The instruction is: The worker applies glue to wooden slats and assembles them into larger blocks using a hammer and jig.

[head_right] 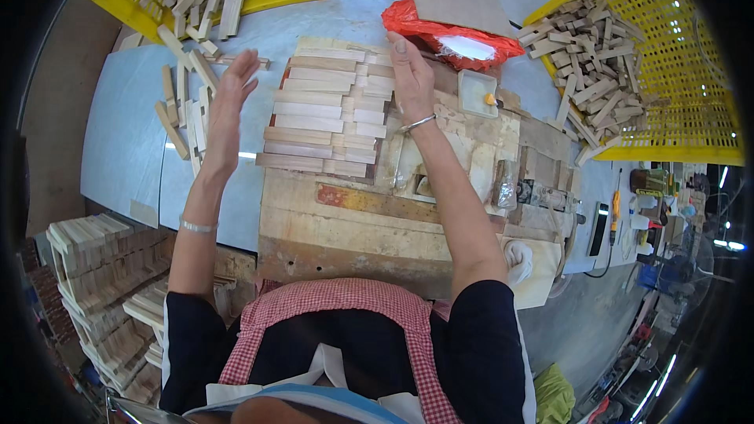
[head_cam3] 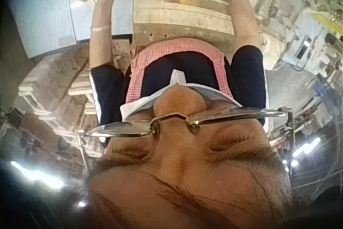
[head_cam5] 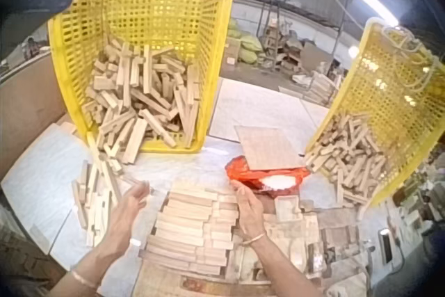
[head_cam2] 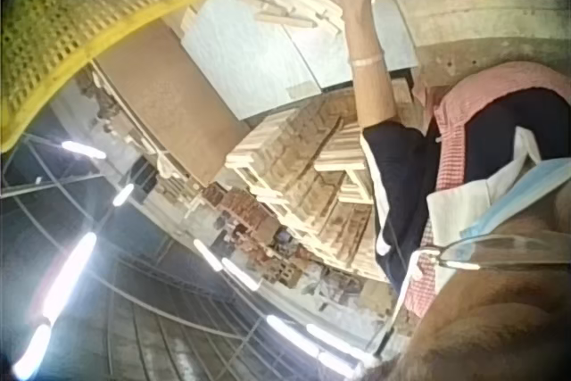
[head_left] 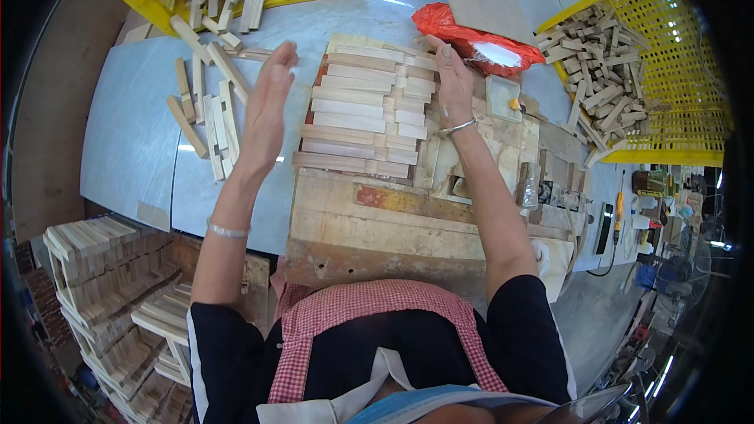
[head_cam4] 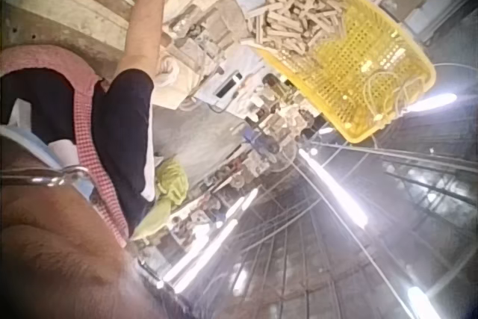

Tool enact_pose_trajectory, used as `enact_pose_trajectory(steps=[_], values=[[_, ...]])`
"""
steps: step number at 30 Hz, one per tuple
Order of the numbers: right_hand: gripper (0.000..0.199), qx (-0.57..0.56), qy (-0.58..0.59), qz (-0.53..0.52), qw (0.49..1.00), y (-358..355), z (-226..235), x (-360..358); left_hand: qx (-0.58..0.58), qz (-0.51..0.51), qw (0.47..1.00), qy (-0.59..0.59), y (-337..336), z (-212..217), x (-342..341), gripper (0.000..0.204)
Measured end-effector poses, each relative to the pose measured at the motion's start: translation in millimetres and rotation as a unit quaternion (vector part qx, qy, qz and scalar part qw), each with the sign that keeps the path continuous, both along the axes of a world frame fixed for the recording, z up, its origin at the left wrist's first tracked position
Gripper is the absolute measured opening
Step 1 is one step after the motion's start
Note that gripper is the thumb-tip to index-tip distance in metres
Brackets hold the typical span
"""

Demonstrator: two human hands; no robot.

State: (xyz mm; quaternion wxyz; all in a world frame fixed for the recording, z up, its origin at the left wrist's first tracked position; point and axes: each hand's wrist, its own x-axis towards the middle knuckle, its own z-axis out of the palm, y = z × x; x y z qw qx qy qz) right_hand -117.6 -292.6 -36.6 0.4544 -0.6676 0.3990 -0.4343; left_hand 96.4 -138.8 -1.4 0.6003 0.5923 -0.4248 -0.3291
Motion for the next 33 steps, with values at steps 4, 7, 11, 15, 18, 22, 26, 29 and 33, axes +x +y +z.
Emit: enact_pose_trajectory(steps=[4, 7, 11, 15, 18, 22, 26, 29, 33], values=[[0.061, 0.042, -0.058, 0.011, 0.997, 6.0, 0.7, 5.9, 0.053, -0.137, 0.989, -0.028, -38.2, -25.8, 1.5, 0.079], [0.066, 0.069, -0.056, 0.015, 0.996, 10.1, 7.2, 9.7, 0.054, -0.187, 0.981, -0.004, -43.8, -27.8, -6.2, 0.082], [0.069, 0.026, -0.023, 0.042, 0.999, 11.5, 2.2, 13.7, 0.05, -0.186, 0.981, 0.002, -43.4, -23.2, -9.8, 0.084], [0.07, -0.03, 0.023, 0.048, 0.998, 9.1, -9.9, 17.4, 0.053, -0.174, 0.983, -0.033, -44.8, -28.3, -8.4, 0.084], [0.071, -0.074, 0.07, 0.044, 0.994, 10.3, -8.3, 20.0, 0.062, -0.165, 0.983, -0.055, -45.4, -30.8, -7.8, 0.083], [0.078, -0.071, 0.069, 0.042, 0.994, 8.2, -9.3, 20.2, 0.06, -0.168, 0.983, -0.048, -44.4, -29.7, -9.7, 0.083], [0.084, -0.057, 0.052, 0.041, 0.996, 7.4, -11.3, 21.7, 0.07, -0.144, 0.987, -0.024, -40.5, -28.1, -13.1, 0.08], [0.085, -0.056, 0.048, 0.04, 0.996, 6.7, -10.5, 21.7, 0.074, -0.128, 0.989, -0.03, -40.0, -30.3, -12.8, 0.075], [0.087, -0.04, 0.021, 0.045, 0.998, 9.7, -7.8, 19.8, 0.054, -0.13, 0.99, -0.003, -39.4, -33.6, -9.8, 0.071]])
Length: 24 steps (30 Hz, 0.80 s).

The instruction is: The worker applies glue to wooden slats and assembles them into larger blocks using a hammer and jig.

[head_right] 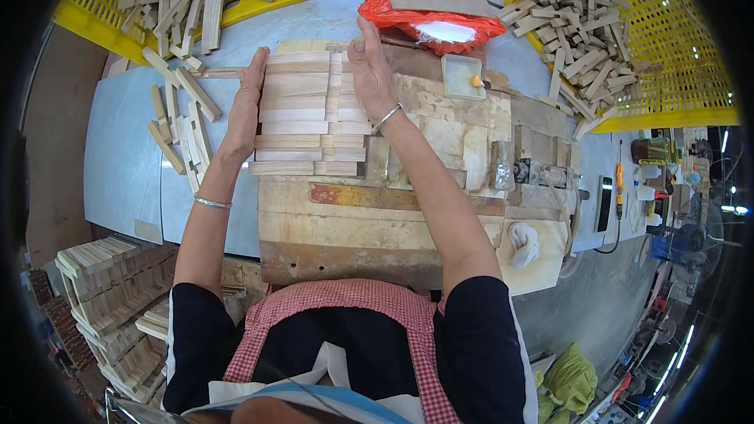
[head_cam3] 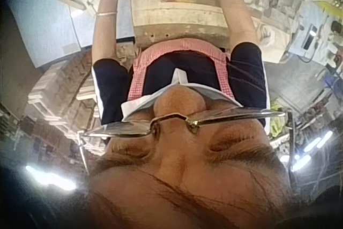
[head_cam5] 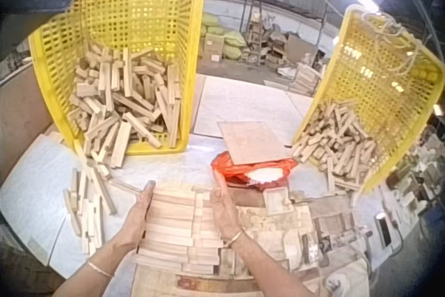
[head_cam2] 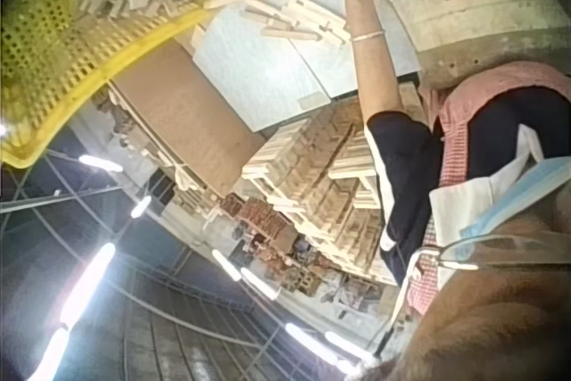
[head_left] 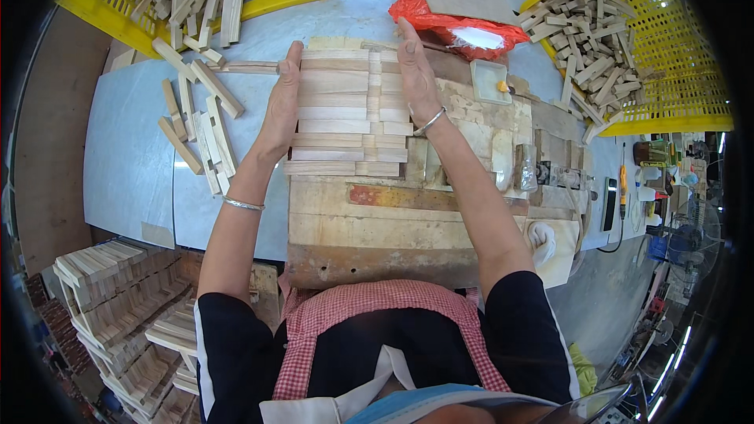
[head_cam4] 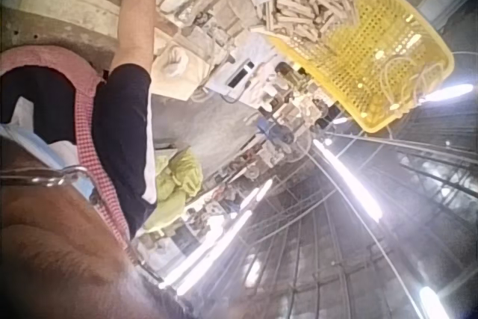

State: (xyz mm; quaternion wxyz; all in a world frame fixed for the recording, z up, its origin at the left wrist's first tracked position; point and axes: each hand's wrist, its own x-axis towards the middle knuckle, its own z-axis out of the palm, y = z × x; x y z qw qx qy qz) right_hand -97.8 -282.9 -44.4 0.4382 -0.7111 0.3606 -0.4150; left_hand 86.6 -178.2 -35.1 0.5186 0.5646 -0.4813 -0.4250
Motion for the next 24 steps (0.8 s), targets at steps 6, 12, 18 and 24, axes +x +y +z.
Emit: enact_pose_trajectory(steps=[6, 12, 18, 24], values=[[0.089, -0.007, 0.004, -0.001, 1.0, 1.7, -1.9, 0.6, 0.016, 0.002, 1.0, -0.006, 5.7, 8.8, -6.5, 0.071], [0.083, 0.017, -0.032, 0.009, 0.999, 1.9, -1.0, -6.1, 0.021, 0.014, 0.996, 0.086, 5.1, 8.8, -3.5, 0.071], [0.087, -0.001, 0.068, 0.02, 0.998, 48.6, 29.0, -68.9, -0.038, -0.004, 0.996, -0.075, 68.2, -1.8, 24.9, 0.095], [0.107, -0.203, 0.4, 0.088, 0.889, 98.3, 24.9, -103.9, 0.028, -0.047, 0.974, -0.22, 103.9, -13.6, 10.5, 0.125]])
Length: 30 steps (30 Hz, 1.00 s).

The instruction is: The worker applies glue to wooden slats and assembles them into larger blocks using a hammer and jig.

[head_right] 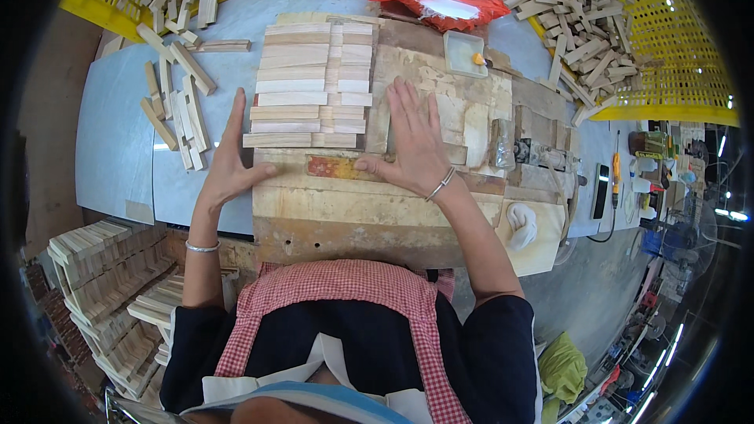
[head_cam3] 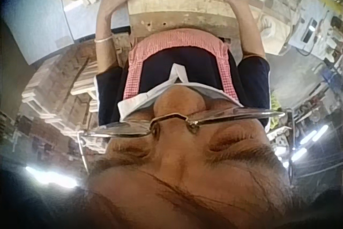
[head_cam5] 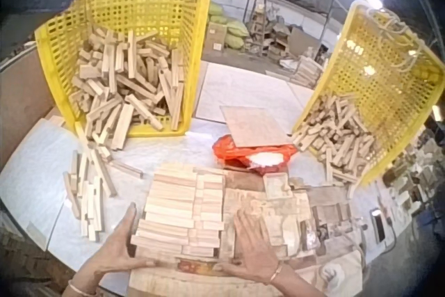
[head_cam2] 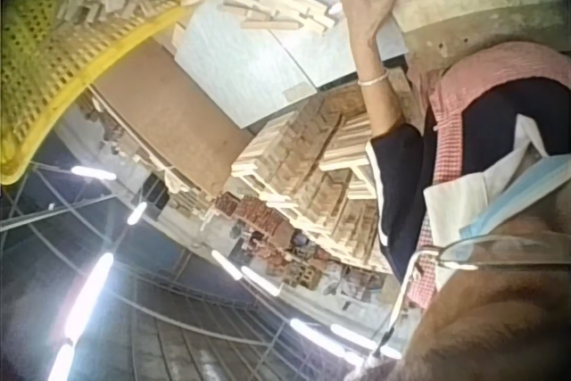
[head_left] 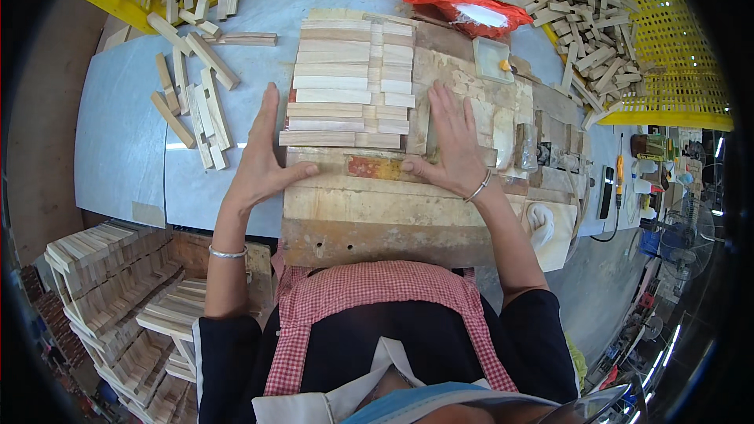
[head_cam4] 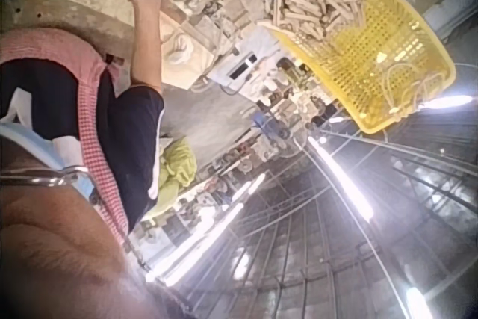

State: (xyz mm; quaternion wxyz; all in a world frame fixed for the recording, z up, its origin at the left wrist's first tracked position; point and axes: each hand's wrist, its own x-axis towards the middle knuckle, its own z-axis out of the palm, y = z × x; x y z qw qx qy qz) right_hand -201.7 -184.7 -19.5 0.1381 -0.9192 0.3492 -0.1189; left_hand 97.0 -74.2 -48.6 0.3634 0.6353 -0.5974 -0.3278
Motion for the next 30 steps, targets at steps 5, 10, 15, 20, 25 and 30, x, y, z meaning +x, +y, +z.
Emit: enact_pose_trajectory(steps=[5, 10, 15, 20, 25, 30], values=[[0.106, -0.045, 0.072, -0.01, 0.996, 8.2, -5.4, 19.1, 0.002, 0.0, 0.999, 0.034, -13.0, 1.0, -11.6, 0.124], [0.101, -0.052, 0.063, -0.025, 0.996, 16.9, -11.5, 32.2, -0.018, 0.02, 0.999, 0.024, -15.5, -4.9, -19.5, 0.118], [0.101, -0.046, 0.062, -0.032, 0.996, 17.0, -13.2, 32.4, -0.035, 0.016, 0.999, 0.005, -16.9, -4.3, -18.2, 0.117], [0.1, -0.071, 0.078, -0.048, 0.993, 17.2, -10.6, 34.5, -0.056, 0.007, 0.995, -0.084, -18.4, -4.2, -15.4, 0.117], [0.103, -0.055, 0.067, -0.058, 0.995, 18.0, -12.4, 37.3, -0.032, 0.009, 0.998, -0.046, -16.9, -5.9, -15.7, 0.116], [0.104, -0.061, 0.069, -0.065, 0.994, 18.3, -12.5, 34.6, -0.048, 0.003, 0.995, -0.085, -18.3, -4.3, -17.7, 0.116]])
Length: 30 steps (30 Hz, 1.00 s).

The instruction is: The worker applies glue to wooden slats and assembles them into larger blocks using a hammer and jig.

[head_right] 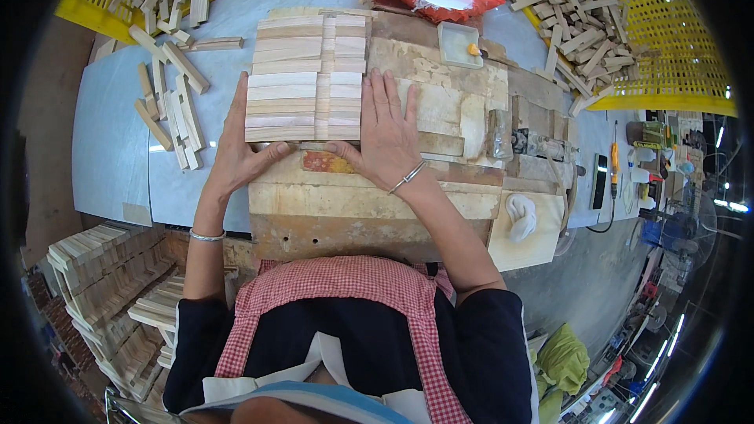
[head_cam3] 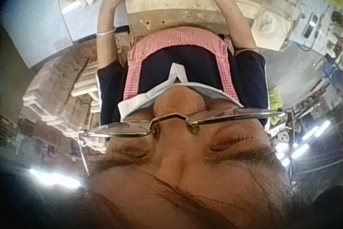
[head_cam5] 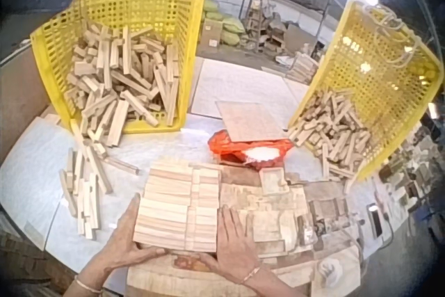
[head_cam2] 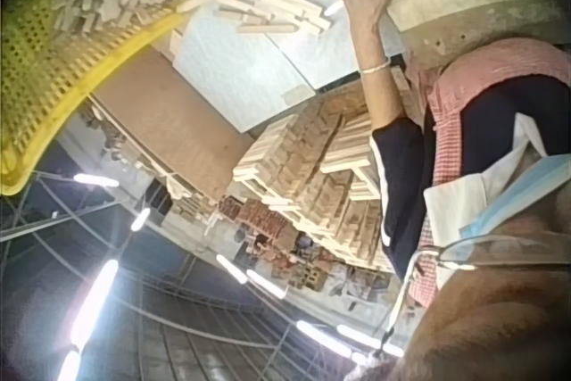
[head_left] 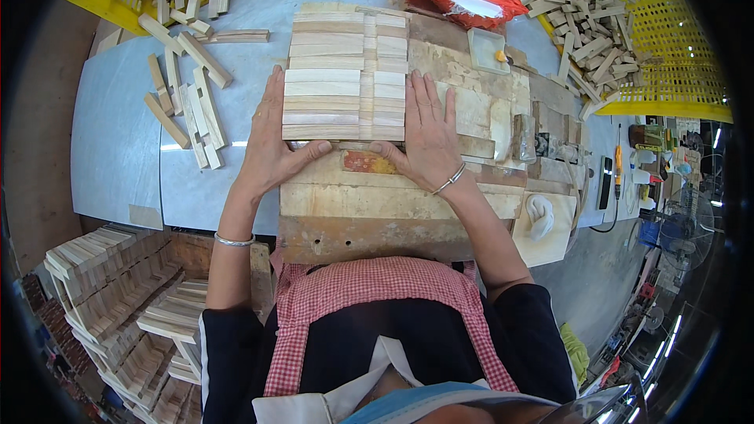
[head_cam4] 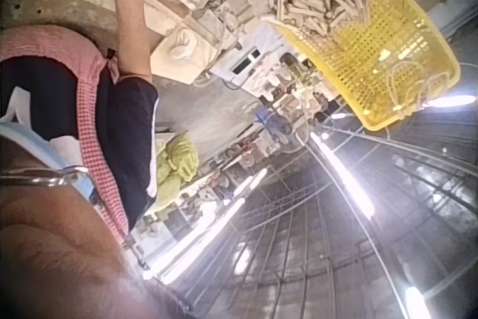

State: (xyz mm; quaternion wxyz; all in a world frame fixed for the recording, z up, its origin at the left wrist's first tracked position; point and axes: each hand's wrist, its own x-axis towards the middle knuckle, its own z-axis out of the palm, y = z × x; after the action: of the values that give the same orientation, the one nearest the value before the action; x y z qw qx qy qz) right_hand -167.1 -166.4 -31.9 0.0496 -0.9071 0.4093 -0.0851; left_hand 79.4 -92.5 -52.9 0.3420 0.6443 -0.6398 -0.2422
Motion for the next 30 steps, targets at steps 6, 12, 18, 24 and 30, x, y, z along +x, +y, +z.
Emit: enact_pose_trajectory(steps=[6, 12, 18, 24, 30], values=[[0.104, 0.006, 0.002, 0.005, 1.0, 0.7, -0.5, 0.6, -0.001, 0.001, 1.0, 0.003, -0.6, 2.1, -2.5, 0.115], [0.103, 0.007, 0.004, 0.005, 1.0, -0.7, 0.0, 1.4, -0.004, 0.007, 1.0, 0.015, -1.2, 2.4, -1.5, 0.115], [0.108, 0.006, -0.027, -0.002, 1.0, -4.9, 4.1, 2.7, -0.018, 0.008, 1.0, -0.004, -3.5, 3.0, 2.3, 0.115], [0.112, 0.022, -0.032, 0.021, 0.999, -11.6, 4.0, 1.7, -0.021, -0.011, 1.0, 0.019, -9.5, 5.8, 4.1, 0.118], [0.112, 0.04, -0.031, 0.027, 0.998, -9.4, 5.7, 3.9, -0.015, -0.009, 0.998, 0.052, -7.3, 7.3, 5.2, 0.117]])
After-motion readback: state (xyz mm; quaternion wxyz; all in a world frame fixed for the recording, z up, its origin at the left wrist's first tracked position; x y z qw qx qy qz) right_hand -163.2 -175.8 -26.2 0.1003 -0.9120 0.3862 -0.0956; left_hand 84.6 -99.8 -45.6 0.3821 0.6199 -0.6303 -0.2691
